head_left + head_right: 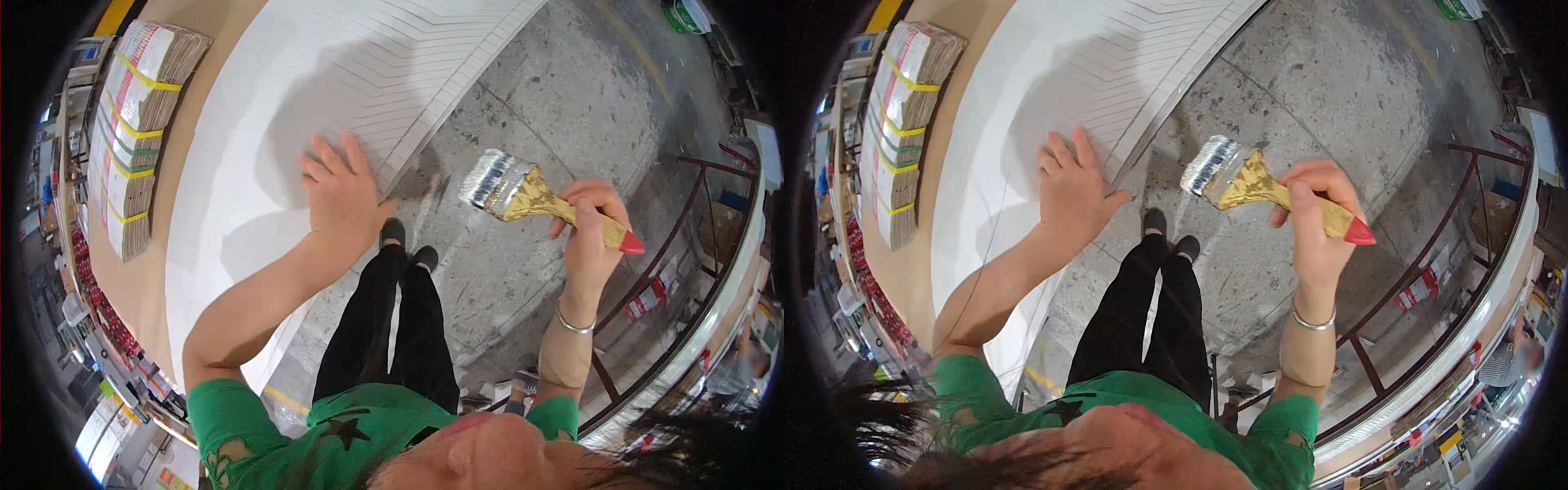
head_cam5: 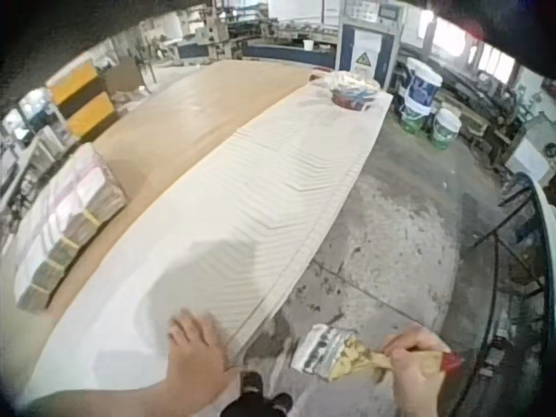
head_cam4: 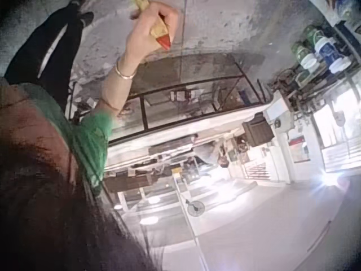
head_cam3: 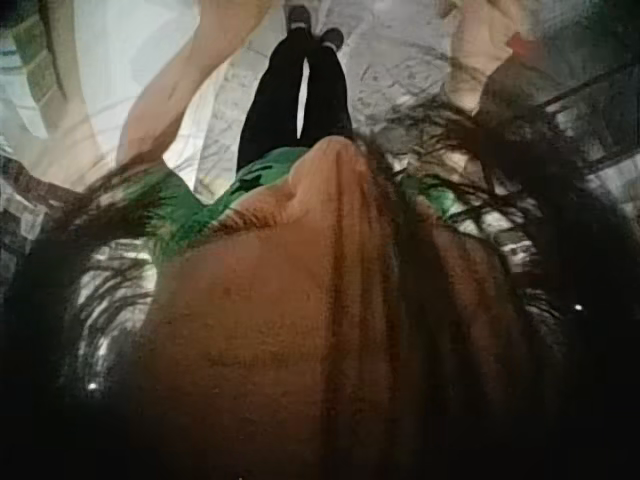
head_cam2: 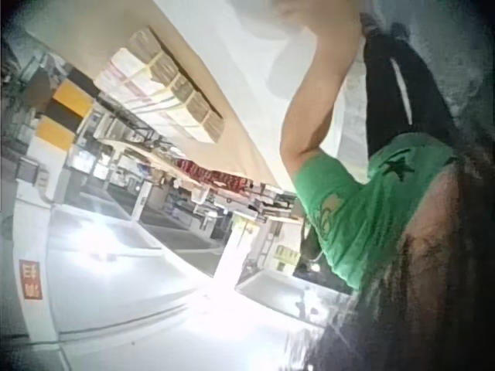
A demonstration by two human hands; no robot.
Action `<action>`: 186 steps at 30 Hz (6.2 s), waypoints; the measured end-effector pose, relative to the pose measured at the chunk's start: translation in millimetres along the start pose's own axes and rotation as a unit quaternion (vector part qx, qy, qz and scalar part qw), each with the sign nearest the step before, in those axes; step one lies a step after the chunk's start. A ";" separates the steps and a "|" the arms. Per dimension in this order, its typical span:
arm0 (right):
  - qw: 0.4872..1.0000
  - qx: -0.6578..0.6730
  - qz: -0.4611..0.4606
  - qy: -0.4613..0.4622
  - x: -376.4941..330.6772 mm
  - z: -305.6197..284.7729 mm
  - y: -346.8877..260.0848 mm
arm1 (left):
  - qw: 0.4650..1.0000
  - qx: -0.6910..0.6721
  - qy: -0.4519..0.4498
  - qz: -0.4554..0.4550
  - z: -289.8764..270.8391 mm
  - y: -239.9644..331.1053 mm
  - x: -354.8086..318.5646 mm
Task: Applying glue with a brush to a stack of paper components.
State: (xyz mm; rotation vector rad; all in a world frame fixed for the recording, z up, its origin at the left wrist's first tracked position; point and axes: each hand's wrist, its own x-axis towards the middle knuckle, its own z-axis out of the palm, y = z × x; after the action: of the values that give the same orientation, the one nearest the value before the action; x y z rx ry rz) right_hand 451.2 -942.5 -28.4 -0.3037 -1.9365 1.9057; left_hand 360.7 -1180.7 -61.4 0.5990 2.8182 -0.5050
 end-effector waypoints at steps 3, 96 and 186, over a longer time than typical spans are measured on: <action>0.999 0.031 -0.011 -0.014 0.3 10.7 4.7 | 0.997 -0.062 -0.041 0.035 -8.0 -18.5 11.2; 0.855 -0.445 0.115 -0.240 23.1 107.9 53.0 | 0.925 -0.303 -0.148 0.173 -52.4 -68.5 35.6; 0.998 -0.040 0.009 0.048 47.5 64.0 13.0 | 0.920 -0.320 -0.164 0.159 -44.0 -60.4 37.8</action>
State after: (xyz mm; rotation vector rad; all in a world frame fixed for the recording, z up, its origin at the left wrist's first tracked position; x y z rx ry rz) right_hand 379.7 -979.5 -34.1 -0.4295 -1.9565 1.7930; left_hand 295.0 -1202.8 -14.2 0.7167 2.2949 0.3426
